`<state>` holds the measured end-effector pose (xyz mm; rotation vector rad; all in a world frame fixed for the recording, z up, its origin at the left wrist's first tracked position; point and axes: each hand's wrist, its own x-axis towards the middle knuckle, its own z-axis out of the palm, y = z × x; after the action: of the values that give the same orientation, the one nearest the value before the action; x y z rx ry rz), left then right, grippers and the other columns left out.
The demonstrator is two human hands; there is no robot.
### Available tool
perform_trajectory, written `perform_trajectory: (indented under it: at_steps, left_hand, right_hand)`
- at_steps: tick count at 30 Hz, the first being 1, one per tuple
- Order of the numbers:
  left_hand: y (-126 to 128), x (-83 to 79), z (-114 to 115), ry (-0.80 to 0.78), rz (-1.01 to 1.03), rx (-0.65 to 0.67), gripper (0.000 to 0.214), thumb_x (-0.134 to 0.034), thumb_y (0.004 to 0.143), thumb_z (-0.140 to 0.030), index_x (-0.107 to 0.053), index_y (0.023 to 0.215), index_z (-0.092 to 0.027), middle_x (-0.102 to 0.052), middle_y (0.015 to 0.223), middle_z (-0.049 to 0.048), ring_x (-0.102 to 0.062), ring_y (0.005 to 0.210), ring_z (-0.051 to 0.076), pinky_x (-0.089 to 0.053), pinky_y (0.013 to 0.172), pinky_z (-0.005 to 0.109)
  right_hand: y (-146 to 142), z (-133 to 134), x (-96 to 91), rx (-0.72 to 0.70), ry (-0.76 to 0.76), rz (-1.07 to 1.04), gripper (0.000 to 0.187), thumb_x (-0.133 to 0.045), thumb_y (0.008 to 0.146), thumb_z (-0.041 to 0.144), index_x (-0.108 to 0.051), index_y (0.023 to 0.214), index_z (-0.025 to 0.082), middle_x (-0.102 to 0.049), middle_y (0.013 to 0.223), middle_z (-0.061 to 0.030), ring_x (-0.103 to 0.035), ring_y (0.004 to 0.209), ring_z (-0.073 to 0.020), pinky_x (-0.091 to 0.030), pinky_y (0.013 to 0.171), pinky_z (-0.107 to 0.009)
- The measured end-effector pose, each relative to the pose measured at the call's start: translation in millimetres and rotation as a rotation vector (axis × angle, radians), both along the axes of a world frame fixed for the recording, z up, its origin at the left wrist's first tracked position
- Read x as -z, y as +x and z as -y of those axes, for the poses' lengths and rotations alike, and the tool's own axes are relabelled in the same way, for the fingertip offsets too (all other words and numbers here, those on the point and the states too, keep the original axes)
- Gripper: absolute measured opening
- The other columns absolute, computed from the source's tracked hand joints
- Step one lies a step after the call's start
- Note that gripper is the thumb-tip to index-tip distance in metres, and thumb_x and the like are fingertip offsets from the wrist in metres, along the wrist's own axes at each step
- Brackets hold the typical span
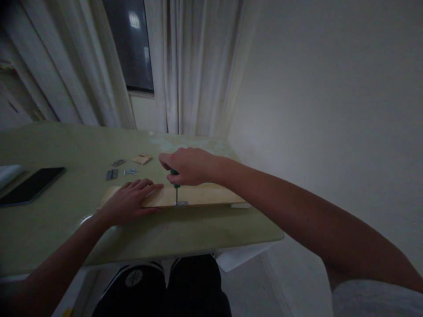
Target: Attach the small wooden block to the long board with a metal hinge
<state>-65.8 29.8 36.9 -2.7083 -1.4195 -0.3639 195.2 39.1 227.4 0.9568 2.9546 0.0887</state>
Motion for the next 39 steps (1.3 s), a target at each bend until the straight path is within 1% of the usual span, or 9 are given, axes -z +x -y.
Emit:
perform_trajectory:
  at_steps: [3, 9, 15, 23, 25, 28, 30, 37, 39]
  left_hand:
    - [0.1, 0.2, -0.5, -0.005, 0.004, -0.001, 0.074, -0.055, 0.092, -0.076, -0.053, 0.151, -0.031, -0.062, 0.137, 0.0113, -0.06, 0.121, 0.033, -0.041, 0.102, 0.045]
    - [-0.5, 1.4, -2.0, -0.011, 0.009, -0.005, 0.073, -0.057, 0.092, -0.075, -0.054, 0.15, -0.032, -0.063, 0.136, 0.011, -0.059, 0.121, 0.033, -0.041, 0.103, 0.046]
    - [0.1, 0.2, -1.9, -0.028, 0.005, -0.014, 0.075, -0.058, 0.091, -0.075, -0.053, 0.151, -0.031, -0.062, 0.138, 0.0114, -0.058, 0.122, 0.034, -0.041, 0.104, 0.048]
    - [-0.3, -1.2, -1.0, -0.032, 0.023, -0.002, 0.074, -0.059, 0.091, -0.074, -0.054, 0.151, -0.031, -0.062, 0.136, 0.0114, -0.059, 0.122, 0.034, -0.041, 0.104, 0.049]
    - [-0.3, -1.4, -0.9, -0.028, 0.02, -0.001, 0.075, -0.057, 0.091, -0.075, -0.054, 0.151, -0.03, -0.062, 0.136, 0.0116, -0.059, 0.121, 0.034, -0.041, 0.104, 0.049]
    - [-0.2, -1.3, -1.0, -0.028, 0.008, -0.009, 0.075, -0.056, 0.091, -0.075, -0.053, 0.151, -0.03, -0.062, 0.137, 0.0118, -0.059, 0.122, 0.034, -0.041, 0.104, 0.048]
    - [-0.1, -1.0, -1.1, -0.029, 0.006, -0.016, 0.074, -0.056, 0.091, -0.076, -0.053, 0.151, -0.031, -0.062, 0.138, 0.0116, -0.059, 0.121, 0.034, -0.041, 0.103, 0.048]
    - [0.4, -0.2, 0.0, -0.023, 0.013, -0.004, 0.074, -0.056, 0.092, -0.076, -0.053, 0.15, -0.031, -0.062, 0.137, 0.0118, -0.059, 0.122, 0.033, -0.041, 0.103, 0.047]
    - [0.4, -0.1, -0.3, -0.022, 0.009, -0.005, 0.073, -0.056, 0.092, -0.075, -0.053, 0.15, -0.031, -0.062, 0.137, 0.0118, -0.06, 0.121, 0.033, -0.04, 0.103, 0.047]
  right_hand:
    - [0.5, -0.3, 0.7, -0.01, -0.003, 0.004, 0.023, -0.06, 0.094, 0.034, -0.061, 0.113, 0.021, -0.071, 0.09, -0.0064, -0.053, 0.072, -0.0166, -0.025, 0.061, -0.03]
    - [-2.5, 2.7, 1.1, 0.106, 0.085, 0.057, 0.036, -0.059, 0.099, 0.053, -0.063, 0.116, 0.021, -0.073, 0.092, -0.0095, -0.058, 0.073, -0.0196, -0.021, 0.059, -0.031]
    - [-5.2, 4.1, 1.8, 0.132, 0.147, 0.067, 0.041, -0.055, 0.1, 0.059, -0.066, 0.114, 0.021, -0.075, 0.09, -0.0109, -0.061, 0.075, -0.0218, -0.022, 0.06, -0.031]
    - [-1.5, 5.9, -0.6, 0.141, 0.121, 0.073, 0.047, -0.054, 0.098, 0.064, -0.064, 0.114, 0.021, -0.075, 0.094, -0.0126, -0.061, 0.074, -0.0221, -0.024, 0.06, -0.031]
    - [-0.1, 6.1, -0.9, 0.137, 0.108, 0.065, 0.044, -0.056, 0.097, 0.062, -0.063, 0.113, 0.021, -0.075, 0.094, -0.0119, -0.06, 0.073, -0.0217, -0.023, 0.059, -0.031]
    - [1.7, 6.5, -1.2, 0.13, 0.097, 0.054, 0.036, -0.059, 0.094, 0.052, -0.06, 0.113, 0.022, -0.074, 0.094, -0.0108, -0.058, 0.071, -0.0203, -0.021, 0.058, -0.031]
    - [2.7, 6.9, -1.6, 0.122, 0.086, 0.054, 0.035, -0.061, 0.091, 0.048, -0.059, 0.115, 0.022, -0.074, 0.094, -0.01, -0.057, 0.07, -0.0195, -0.021, 0.058, -0.031]
    - [5.0, 8.0, -5.1, 0.124, 0.046, 0.07, 0.037, -0.066, 0.088, 0.045, -0.057, 0.116, 0.022, -0.074, 0.096, -0.0089, -0.058, 0.072, -0.0189, -0.022, 0.058, -0.03]
    - [4.7, 7.7, -5.4, 0.13, 0.048, 0.081, 0.039, -0.067, 0.09, 0.049, -0.059, 0.116, 0.021, -0.074, 0.096, -0.0097, -0.059, 0.074, -0.0198, -0.022, 0.058, -0.03]
